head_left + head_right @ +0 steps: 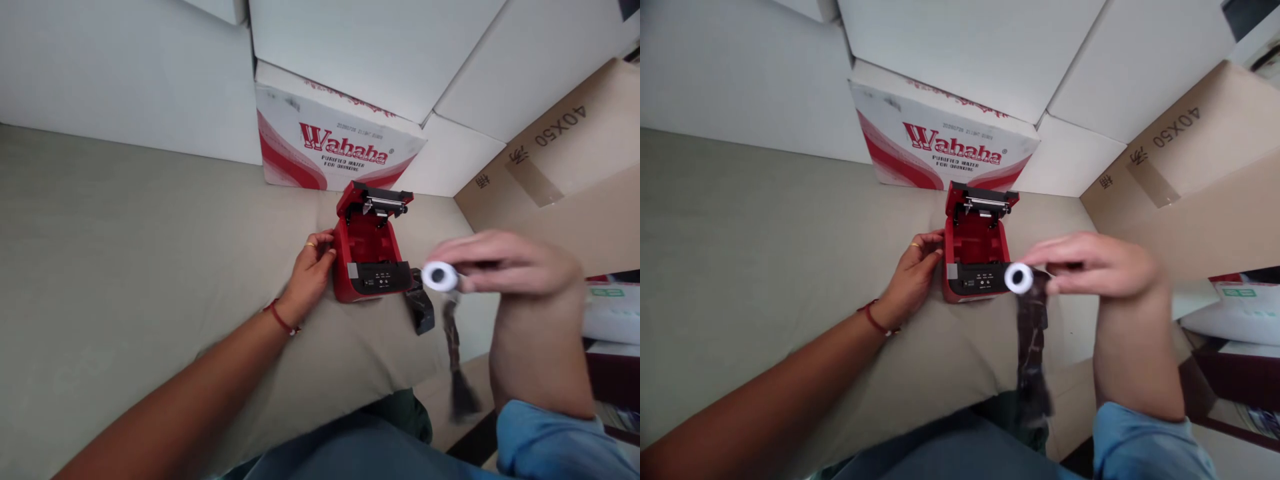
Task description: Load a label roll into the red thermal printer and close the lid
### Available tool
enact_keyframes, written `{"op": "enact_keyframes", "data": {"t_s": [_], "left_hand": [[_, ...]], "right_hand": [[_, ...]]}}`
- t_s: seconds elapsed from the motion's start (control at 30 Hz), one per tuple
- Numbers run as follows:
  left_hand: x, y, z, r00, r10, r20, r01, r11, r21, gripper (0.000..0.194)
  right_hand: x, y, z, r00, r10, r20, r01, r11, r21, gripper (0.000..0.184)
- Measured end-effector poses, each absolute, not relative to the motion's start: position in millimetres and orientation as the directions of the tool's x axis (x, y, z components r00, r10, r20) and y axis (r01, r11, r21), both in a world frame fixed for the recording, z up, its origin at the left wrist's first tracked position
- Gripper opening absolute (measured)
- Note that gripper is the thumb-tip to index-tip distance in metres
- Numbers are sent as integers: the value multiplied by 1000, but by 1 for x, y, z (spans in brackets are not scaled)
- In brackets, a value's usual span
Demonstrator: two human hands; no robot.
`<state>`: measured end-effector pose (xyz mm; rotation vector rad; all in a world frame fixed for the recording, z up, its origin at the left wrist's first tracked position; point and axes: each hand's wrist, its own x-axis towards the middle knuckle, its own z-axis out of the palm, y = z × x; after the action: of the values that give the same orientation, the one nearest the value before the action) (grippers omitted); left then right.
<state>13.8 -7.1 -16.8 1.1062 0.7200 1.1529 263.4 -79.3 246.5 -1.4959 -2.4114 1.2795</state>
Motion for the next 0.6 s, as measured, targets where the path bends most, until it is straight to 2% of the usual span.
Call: {"op": "enact_keyframes", "data": {"t_s": [0.07, 0.17, 0.27, 0.37, 0.47, 0.6], "left_hand": [[14, -8, -15, 286, 955, 81, -332, 20, 943, 20], [12, -15, -8, 195, 972, 129, -226, -83, 970, 20], [5, -29, 4, 42, 926, 374, -28, -373, 927, 21], [-3, -44, 14, 68, 761, 646, 115, -649, 752, 24], [-5, -52, 18, 209, 625, 752, 173, -781, 600, 37], [-1, -54, 16, 333, 533, 778, 211, -846, 490, 42]], "right_hand": [[246, -56, 221, -466, 802, -373, 797, 197, -570, 39], [218, -33, 184, -293, 893, -343, 925, 173, -339, 46], [195, -23, 161, -171, 938, -303, 982, 137, -130, 49], [184, -16, 150, -116, 959, -258, 993, 121, 5, 50], [184, -13, 142, -100, 971, -217, 993, 111, 36, 52], [189, -14, 132, -79, 984, -163, 997, 74, -32, 53]]}}
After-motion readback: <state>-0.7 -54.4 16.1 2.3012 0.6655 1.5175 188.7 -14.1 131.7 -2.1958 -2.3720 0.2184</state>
